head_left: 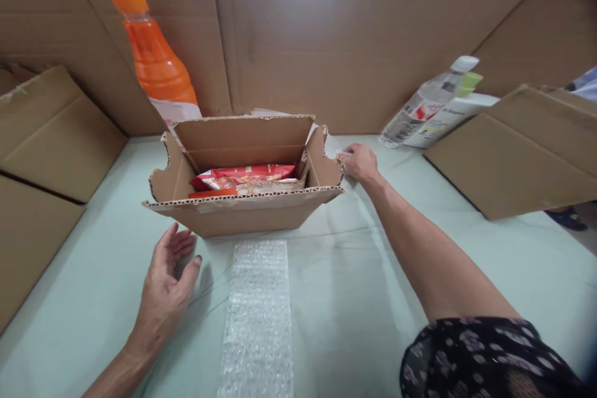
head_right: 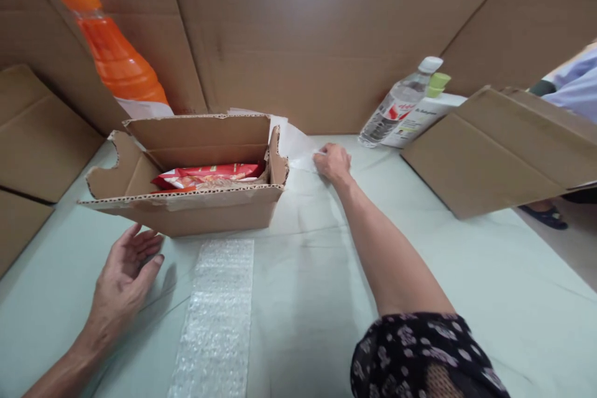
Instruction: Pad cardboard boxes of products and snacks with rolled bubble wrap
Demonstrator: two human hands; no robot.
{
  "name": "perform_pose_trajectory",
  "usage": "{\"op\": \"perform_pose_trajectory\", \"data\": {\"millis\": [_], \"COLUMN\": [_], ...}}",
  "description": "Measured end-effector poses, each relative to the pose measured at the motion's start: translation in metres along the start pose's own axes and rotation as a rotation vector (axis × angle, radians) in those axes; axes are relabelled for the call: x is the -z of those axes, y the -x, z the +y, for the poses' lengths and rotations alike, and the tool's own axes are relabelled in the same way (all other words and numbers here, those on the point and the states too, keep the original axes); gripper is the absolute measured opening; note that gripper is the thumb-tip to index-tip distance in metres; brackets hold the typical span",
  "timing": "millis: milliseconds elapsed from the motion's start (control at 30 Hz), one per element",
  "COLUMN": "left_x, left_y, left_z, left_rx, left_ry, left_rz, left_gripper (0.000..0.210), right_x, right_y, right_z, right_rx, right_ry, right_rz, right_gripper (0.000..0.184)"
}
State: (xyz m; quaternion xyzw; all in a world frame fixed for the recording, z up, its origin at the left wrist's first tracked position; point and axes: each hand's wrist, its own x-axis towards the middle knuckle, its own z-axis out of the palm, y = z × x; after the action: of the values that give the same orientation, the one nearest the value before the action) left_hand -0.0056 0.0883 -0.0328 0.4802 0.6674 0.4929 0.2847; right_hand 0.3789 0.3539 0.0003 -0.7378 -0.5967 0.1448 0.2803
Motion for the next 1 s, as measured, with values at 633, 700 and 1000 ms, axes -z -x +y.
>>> {"op": "perform_pose_trajectory", "data": {"millis": [633, 700, 1000], "left_x": [-0.018, -0.016, -0.011], "left_y": [0.063, 0.065, 0.074], "left_z": [0.032, 0.035, 0.047], "left_rx": [-0.369, -0.376, -0.109], "left_ry": [-0.718, -0.714, -0.725], "left_rz": [-0.292, -0.296, -0.33], "left_gripper": [0.016, 0.017, 0.04], "right_x": [0.136, 0.118, 0.034], "right_y": [0.314, 0.301, 0.27], "right_z": [0.052, 0.043, 0.002], "right_rx": [-0.107, 0.02, 0.248], "right_ry": [0.136, 0.154, 0.271], "right_rz": [-0.28, -0.284, -0.278], "right_gripper": [0.052, 0.048, 0.042]}}
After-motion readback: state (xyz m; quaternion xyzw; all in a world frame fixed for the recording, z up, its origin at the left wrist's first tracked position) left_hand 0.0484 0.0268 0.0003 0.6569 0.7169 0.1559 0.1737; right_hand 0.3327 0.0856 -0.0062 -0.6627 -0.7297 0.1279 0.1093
